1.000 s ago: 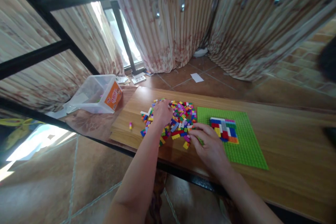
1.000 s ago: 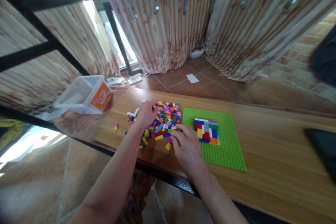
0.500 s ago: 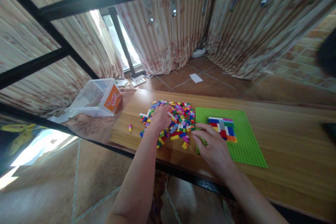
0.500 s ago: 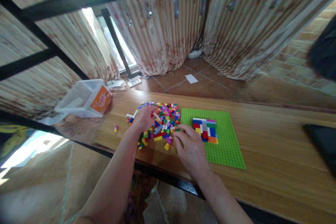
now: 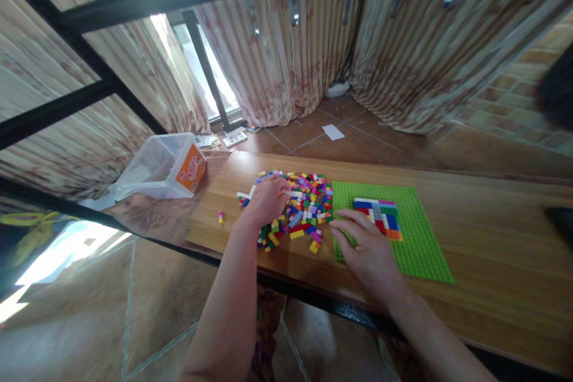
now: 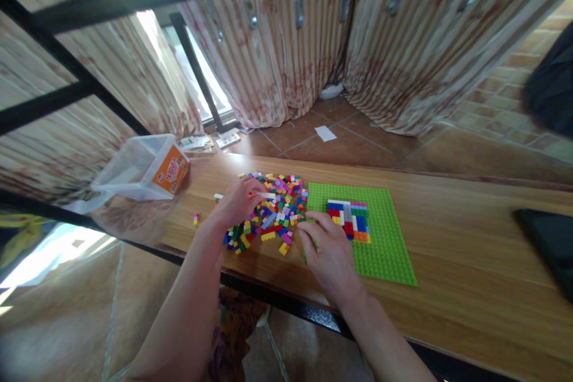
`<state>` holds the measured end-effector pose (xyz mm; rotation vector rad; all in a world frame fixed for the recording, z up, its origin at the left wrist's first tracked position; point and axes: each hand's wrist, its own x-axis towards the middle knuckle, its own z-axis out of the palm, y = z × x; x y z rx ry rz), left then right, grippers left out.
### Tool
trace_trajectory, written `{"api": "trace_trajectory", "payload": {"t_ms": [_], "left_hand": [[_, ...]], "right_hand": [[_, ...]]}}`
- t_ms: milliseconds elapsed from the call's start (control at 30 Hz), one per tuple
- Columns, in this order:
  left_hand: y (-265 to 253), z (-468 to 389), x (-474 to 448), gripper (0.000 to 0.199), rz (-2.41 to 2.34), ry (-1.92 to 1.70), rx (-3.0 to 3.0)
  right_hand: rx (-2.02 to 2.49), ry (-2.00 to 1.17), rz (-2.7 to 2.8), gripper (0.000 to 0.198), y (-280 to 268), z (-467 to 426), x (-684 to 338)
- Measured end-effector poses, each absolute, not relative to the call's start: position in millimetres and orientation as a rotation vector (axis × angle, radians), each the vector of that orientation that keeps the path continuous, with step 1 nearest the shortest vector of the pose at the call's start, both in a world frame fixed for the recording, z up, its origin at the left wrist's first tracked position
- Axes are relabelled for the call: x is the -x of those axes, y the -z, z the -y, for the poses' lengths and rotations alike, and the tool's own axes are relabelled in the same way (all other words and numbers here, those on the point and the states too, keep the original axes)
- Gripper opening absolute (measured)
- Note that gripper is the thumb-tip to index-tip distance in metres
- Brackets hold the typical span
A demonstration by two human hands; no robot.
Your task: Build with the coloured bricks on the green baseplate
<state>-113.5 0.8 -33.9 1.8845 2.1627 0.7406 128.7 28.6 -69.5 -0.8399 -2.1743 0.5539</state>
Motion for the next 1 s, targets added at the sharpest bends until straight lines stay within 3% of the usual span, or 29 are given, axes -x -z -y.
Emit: {"api": "trace_trajectory", "payload": {"t_ms": [167,433,833,1000], "left_hand": [[22,3,95,0.007,-1.807,-1.066,-1.808],[29,0,32,0.004,-1.385,-1.005,-1.819],[40,-15,-8,0.017,-1.303,-1.170,-1.826],[46,-21,-14,0.023,-1.581,-1.183,-1.738]], "right_hand": [[0.939,-0.782,2.015,0.026,57,-31,-135],[1.081,-0.981,2.012,0.033,44,-40,-163],[1.135,-1.163,2.148,0.031,40,-55,-198],[1.440,-0.893,2.002,0.030,43,-72,-222]]}}
